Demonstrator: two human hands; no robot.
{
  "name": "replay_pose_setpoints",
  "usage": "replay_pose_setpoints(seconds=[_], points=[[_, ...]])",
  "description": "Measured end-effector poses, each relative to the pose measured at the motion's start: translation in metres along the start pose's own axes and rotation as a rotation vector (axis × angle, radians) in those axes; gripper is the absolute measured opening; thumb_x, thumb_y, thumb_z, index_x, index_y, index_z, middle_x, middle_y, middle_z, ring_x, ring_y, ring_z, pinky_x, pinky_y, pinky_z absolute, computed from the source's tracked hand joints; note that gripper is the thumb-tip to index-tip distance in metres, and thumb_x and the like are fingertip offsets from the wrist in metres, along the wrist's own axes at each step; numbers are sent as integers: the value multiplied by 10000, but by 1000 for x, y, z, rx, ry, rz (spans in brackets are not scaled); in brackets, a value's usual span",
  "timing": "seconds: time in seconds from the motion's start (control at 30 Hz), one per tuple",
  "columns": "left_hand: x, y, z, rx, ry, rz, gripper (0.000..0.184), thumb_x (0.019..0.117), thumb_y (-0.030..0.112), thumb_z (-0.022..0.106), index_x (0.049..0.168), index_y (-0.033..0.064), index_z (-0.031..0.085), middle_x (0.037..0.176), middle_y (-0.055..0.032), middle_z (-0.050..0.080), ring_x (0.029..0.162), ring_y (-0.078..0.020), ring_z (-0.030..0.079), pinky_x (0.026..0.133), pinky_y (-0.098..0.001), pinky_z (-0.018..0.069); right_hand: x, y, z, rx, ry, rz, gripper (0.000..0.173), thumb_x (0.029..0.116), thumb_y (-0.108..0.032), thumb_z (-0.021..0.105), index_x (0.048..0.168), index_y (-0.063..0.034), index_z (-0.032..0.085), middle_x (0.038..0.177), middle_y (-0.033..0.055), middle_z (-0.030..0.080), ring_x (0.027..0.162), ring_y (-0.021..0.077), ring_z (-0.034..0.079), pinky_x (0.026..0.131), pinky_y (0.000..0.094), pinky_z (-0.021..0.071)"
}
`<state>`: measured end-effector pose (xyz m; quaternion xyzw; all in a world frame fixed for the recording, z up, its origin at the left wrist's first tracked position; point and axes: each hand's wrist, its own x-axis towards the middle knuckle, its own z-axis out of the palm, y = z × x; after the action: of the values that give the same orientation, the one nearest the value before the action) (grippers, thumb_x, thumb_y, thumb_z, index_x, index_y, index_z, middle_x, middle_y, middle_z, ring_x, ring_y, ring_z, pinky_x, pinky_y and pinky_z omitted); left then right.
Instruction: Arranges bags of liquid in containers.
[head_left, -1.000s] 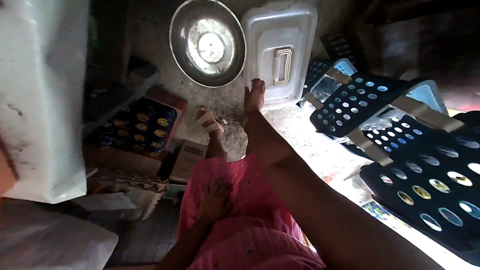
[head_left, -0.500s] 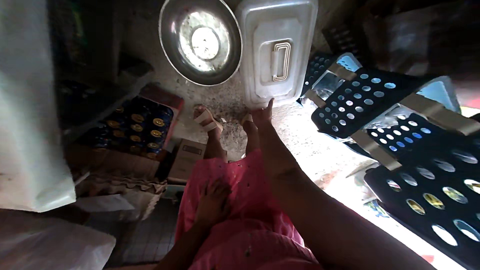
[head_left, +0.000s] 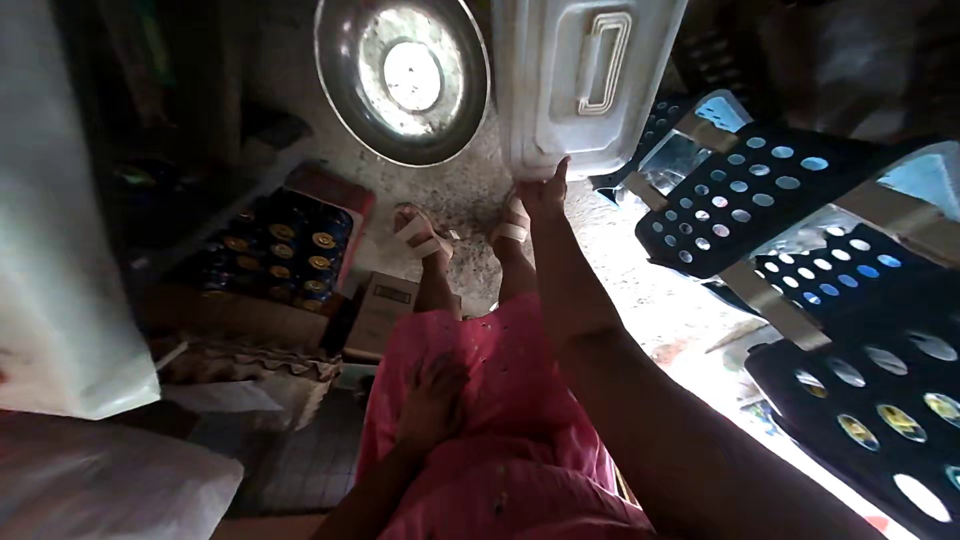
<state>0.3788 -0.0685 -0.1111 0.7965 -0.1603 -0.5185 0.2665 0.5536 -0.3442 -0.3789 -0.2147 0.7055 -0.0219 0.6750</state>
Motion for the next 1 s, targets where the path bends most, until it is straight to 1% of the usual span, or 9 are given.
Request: replay_pose_setpoints(seconds=[0.2, 0.33, 0.43, 0.6, 0.67, 0.73, 0.8, 0.9, 1.0], points=[[5, 2, -7, -4, -40, -16, 356, 952, 262, 502, 1160, 145, 766, 1318, -24, 700, 1395, -338, 516, 1163, -689, 253, 6, -21, 3, -86, -72, -12, 647, 1096, -472, 417, 1601, -167, 152, 1555, 181, 391, 1288, 330, 559, 985, 466, 550], [5, 1, -6, 10, -20, -7, 350, 948, 256, 502, 1147, 152, 771, 1296, -15, 710, 1383, -335, 529, 1162, -682, 260, -3, -12, -1, -311, 32, -86, 721, 1085, -395, 507, 1624, -165, 87, 1490, 222, 428, 1012, 266, 659, 804, 356, 591], [1, -3, -5, 12, 10, 8, 361, 952, 262, 486, 1159, 168, 766, 1307, 3, 705, 1388, -322, 525, 1153, -676, 275, -8, -8, 4, -317, 93, -99, 723, 1075, -379, 541, 1622, -175, 115, 1416, 220, 498, 950, 251, 673, 775, 342, 590], [-1, -2, -6, -13, -18, -17, 352, 947, 247, 519, 1177, 148, 767, 1325, -18, 698, 1394, -333, 519, 1151, -685, 273, -6, -11, 8, -185, 83, -114, 673, 1073, -383, 539, 1599, -160, 182, 1446, 191, 483, 1083, 274, 653, 857, 377, 593], [-1, 0, -7, -12, -30, -21, 350, 955, 249, 516, 1179, 146, 764, 1328, -24, 696, 1395, -336, 517, 1150, -686, 273, -11, -10, 4, -223, 58, -62, 739, 1074, -522, 446, 1629, -174, 106, 1581, 176, 375, 1312, 300, 550, 1009, 422, 533], [-1, 0, -6, -21, -10, -5, 363, 958, 254, 503, 1184, 143, 763, 1323, -30, 699, 1384, -345, 529, 1141, -696, 284, -38, -7, 3, -304, 55, 20, 739, 1063, -626, 281, 1628, -170, 144, 1594, 169, 358, 1344, 311, 510, 1022, 458, 501], [3, -4, -11, -128, -9, -54, 409, 982, 246, 465, 1254, 99, 733, 1358, -78, 677, 1391, -356, 519, 1168, -676, 265, -63, 3, 1, -451, -52, 59, 613, 1111, -500, 172, 1580, -116, 264, 1517, 175, 454, 1245, 289, 588, 961, 427, 537], [41, -24, -36, -554, 122, -384, 444, 1055, 171, 423, 1414, -58, 549, 1452, -237, 549, 1393, -331, 490, 1198, -481, 351, -53, 17, 3, -728, -371, -110, 438, 1123, -205, 257, 1447, 21, 447, 1413, 198, 566, 1150, 236, 660, 932, 365, 565], [123, -73, -71, -753, 328, -600, 417, 1100, 145, 410, 1465, -51, 455, 1493, -241, 495, 1362, -304, 508, 1137, -450, 420, -30, 16, 25, -1072, -617, -305, 494, 1072, -83, 422, 1553, 10, 360, 1585, 212, 416, 1373, 268, 531, 1106, 400, 474]])
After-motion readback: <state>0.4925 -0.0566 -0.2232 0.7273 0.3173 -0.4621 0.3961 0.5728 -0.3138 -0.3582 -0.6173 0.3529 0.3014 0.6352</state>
